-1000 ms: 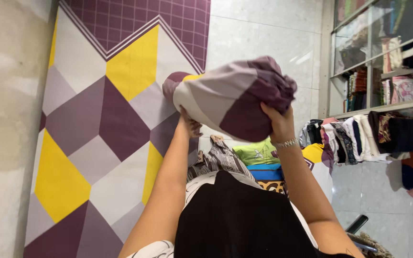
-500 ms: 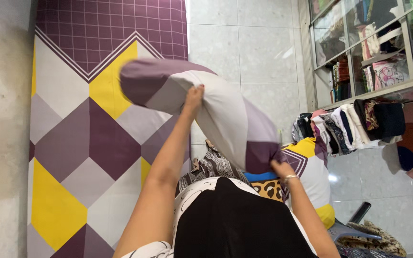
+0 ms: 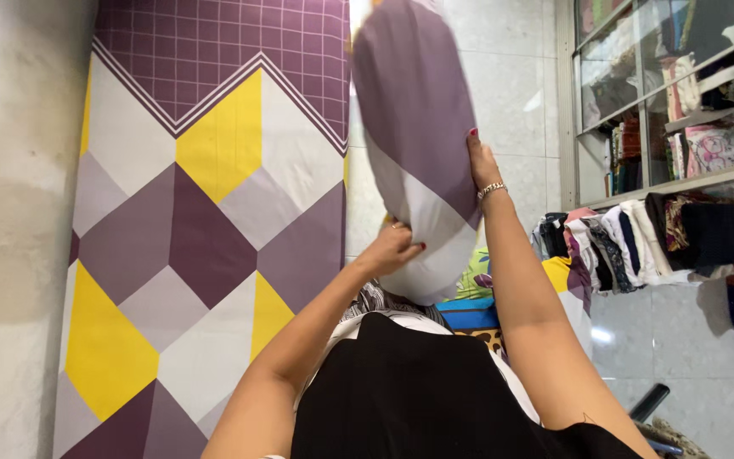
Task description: The person inserts a pillow insert into a purple and yellow pillowcase, ties the drawstring closure, and places it on a mattress. They then insert a second insert into a green pillowcase, tie it, and place it beside the first. Finally, they pick up and reposition a leopard-print pillow.
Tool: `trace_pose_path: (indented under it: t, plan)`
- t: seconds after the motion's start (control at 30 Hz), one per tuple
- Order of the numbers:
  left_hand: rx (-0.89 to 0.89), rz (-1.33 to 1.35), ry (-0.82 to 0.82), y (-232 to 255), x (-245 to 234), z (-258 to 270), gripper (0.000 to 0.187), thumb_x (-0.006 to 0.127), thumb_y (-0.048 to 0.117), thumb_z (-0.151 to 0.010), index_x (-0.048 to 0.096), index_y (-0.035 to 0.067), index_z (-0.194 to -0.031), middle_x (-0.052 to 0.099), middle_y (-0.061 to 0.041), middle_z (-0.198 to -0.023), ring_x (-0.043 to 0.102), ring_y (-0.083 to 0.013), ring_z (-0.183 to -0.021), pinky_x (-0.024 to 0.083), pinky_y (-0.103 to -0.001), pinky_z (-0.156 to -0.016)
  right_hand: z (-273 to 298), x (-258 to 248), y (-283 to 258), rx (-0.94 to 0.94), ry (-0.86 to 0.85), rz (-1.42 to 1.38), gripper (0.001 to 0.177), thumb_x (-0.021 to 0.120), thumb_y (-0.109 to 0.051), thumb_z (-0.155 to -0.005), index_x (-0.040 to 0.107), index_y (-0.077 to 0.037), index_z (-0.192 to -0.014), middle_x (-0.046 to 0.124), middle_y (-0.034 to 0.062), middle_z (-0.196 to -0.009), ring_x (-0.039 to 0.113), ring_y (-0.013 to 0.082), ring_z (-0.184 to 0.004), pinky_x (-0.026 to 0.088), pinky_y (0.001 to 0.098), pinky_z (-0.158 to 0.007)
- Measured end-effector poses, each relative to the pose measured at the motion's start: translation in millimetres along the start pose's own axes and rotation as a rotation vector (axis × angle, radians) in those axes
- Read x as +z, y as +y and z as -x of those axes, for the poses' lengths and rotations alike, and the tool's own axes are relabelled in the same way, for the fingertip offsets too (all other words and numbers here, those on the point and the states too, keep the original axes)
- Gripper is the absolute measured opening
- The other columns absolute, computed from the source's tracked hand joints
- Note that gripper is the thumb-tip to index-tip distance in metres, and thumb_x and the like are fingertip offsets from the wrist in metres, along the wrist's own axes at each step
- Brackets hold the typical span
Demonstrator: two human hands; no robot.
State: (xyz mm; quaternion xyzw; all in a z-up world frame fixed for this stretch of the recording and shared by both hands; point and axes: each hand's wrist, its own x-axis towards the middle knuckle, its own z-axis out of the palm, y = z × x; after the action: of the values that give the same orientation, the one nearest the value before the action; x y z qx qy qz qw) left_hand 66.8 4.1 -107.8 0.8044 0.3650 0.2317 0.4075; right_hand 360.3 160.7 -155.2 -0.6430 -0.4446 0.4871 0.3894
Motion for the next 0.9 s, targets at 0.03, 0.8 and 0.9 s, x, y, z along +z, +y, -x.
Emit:
trace_pose_path:
  t: [0.03, 0.8, 0.9]
  plan:
    - [-0.013, -0.021, 0.018, 4.7, -1.2, 1.0, 0.041, 0.066, 0.032, -0.096, 0.062, -0.002, -0.074, 0.063, -0.019, -0.087, 0.056, -0.0370, -0.094, 0.041, -0.051, -0.095, -3.7, -1.3, -6.4, 0.101, 0.011, 0.100, 0.081, 0.048, -0.069, -0.102, 0.069, 0.007, -0.118, 0.069, 0.0169, -0.100, 0.061, 0.0262, -0.094, 0.048, 0.0394, -0.084]
    - [-0.393, 1.162, 0.496, -60.6, -197.6, -3.6, 0.070, 0.072, 0.043, -0.092, 0.054, -0.001, -0.142, 0.066, -0.015, -0.134, 0.063, -0.0259, -0.124, 0.050, -0.039, -0.106, 150.2, 109.9, -17.4, 0.306, -0.473, -0.438, 0.064, 0.060, -0.021, -0.087, 0.049, 0.008, -0.143, 0.066, 0.0197, -0.135, 0.062, 0.0293, -0.126, 0.048, 0.0406, -0.111]
    - [-0.252, 1.012, 0.632, -19.3, -234.9, 7.2, 0.058, 0.075, 0.020, -0.091, 0.056, -0.005, -0.140, 0.067, -0.017, -0.129, 0.064, -0.0277, -0.118, 0.053, -0.039, -0.102, 129.6, 135.1, -35.4, 0.292, -0.333, -0.325, 0.062, 0.055, -0.022, -0.092, 0.045, 0.004, -0.147, 0.065, 0.0229, -0.133, 0.064, 0.0325, -0.124, 0.051, 0.0412, -0.110]
